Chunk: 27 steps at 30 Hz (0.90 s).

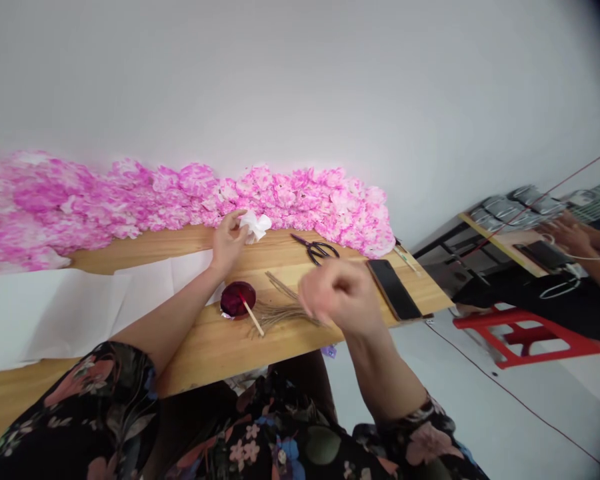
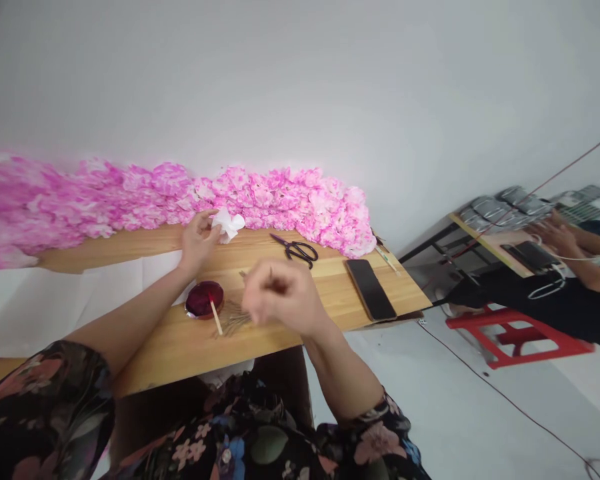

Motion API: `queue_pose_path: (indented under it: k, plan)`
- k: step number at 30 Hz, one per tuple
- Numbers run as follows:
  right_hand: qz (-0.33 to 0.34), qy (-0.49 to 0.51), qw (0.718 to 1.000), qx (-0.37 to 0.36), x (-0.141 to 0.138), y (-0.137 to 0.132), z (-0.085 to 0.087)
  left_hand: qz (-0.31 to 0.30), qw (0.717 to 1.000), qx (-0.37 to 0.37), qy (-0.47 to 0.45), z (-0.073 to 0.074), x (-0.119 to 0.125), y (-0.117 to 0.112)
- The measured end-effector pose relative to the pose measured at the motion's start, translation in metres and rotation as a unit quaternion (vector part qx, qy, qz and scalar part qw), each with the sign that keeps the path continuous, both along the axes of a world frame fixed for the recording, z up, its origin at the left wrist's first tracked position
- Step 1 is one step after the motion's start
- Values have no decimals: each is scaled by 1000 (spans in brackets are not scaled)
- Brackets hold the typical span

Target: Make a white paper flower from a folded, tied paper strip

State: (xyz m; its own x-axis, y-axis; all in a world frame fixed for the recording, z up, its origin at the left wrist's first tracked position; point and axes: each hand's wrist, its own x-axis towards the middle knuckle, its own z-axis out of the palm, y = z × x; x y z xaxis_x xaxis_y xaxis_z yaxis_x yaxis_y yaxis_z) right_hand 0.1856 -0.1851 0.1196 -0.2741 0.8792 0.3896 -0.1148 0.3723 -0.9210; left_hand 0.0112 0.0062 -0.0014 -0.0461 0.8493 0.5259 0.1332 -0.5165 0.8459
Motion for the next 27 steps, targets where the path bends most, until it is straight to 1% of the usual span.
queue_pose_path:
  k: [2, 3, 5, 6, 8, 10, 14, 17, 20, 25, 27]
  plan:
    - [-102, 43, 993, -46, -1, 35, -16, 3, 1000, 3, -1, 1, 1, -2]
    - [-140, 43, 986, -75, 0, 51, -24, 2, 1000, 6, -1, 2, 2, -3]
    - [-190, 24, 974, -123, 5, 80, -41, -3, 1000, 16, 5, 4, 2, -5]
    - [-204, 0, 969, -142, 9, 91, -49, -6, 1000, 22, 10, 5, 3, -6]
    - [-201, -38, 963, -176, 13, 107, -60, -4, 999, 32, 25, 7, 3, -8]
    - [-188, -47, 959, -207, 15, 117, -65, -1, 998, 40, 41, 7, 3, -9]
    - [-165, -36, 956, -240, 9, 131, -65, -4, 996, 58, 74, 5, 3, -9]
    - [-162, -51, 957, -236, 6, 143, -64, 1, 992, 72, 104, 2, 2, -8]
    - [-166, -63, 959, -219, 7, 153, -67, 20, 988, 90, 124, 3, 1, -8]
    - [-167, -64, 969, -169, 9, 157, -75, 79, 979, 148, 120, 11, 0, -8]
    - [-168, -79, 972, -145, 8, 155, -78, 89, 973, 166, 136, 15, -1, -10]
